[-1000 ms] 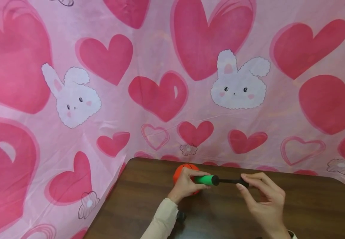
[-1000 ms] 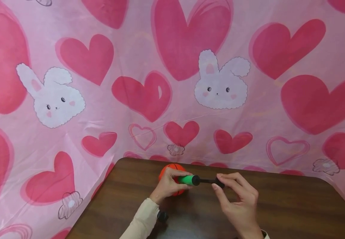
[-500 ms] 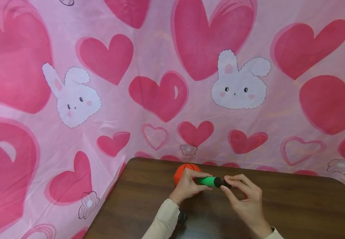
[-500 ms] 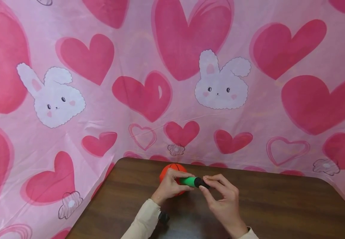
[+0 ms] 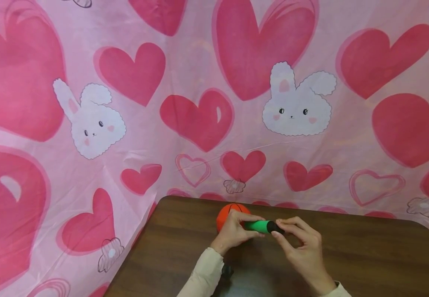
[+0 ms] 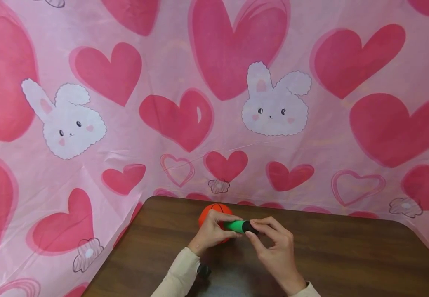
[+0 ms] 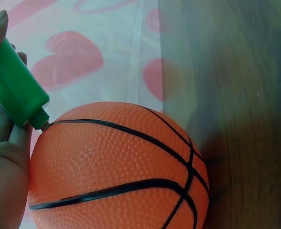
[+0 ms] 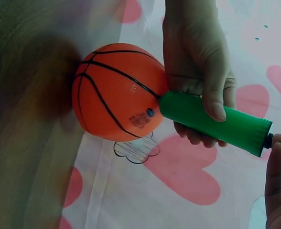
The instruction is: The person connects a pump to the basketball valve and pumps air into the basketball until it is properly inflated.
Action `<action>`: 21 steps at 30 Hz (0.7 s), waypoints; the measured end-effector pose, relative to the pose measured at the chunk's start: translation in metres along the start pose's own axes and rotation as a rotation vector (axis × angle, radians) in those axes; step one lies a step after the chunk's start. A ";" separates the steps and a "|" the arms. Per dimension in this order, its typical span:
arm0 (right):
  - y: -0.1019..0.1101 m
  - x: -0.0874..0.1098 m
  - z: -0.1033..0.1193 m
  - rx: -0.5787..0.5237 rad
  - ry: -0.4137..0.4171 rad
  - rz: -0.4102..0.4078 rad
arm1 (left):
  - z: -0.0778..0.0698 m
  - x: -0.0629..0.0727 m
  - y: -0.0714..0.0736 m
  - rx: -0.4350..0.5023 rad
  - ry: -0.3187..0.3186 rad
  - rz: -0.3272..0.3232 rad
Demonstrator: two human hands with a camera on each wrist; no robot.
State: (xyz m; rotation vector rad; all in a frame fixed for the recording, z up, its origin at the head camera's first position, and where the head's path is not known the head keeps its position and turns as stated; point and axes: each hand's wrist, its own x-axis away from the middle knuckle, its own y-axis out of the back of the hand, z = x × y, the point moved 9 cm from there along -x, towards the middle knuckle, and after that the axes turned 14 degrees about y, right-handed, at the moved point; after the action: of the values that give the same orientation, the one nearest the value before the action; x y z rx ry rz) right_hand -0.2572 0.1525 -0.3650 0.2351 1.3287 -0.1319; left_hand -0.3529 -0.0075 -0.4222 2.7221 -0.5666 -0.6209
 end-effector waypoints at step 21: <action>0.043 -0.049 0.047 -0.151 0.143 -0.142 | 0.002 0.002 0.007 0.025 0.035 -0.002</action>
State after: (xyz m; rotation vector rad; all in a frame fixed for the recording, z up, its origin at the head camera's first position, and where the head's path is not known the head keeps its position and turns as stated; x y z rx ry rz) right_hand -0.2144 0.1803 -0.3027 0.0220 1.4900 -0.1352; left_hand -0.3546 -0.0149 -0.4218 2.7510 -0.5672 -0.5688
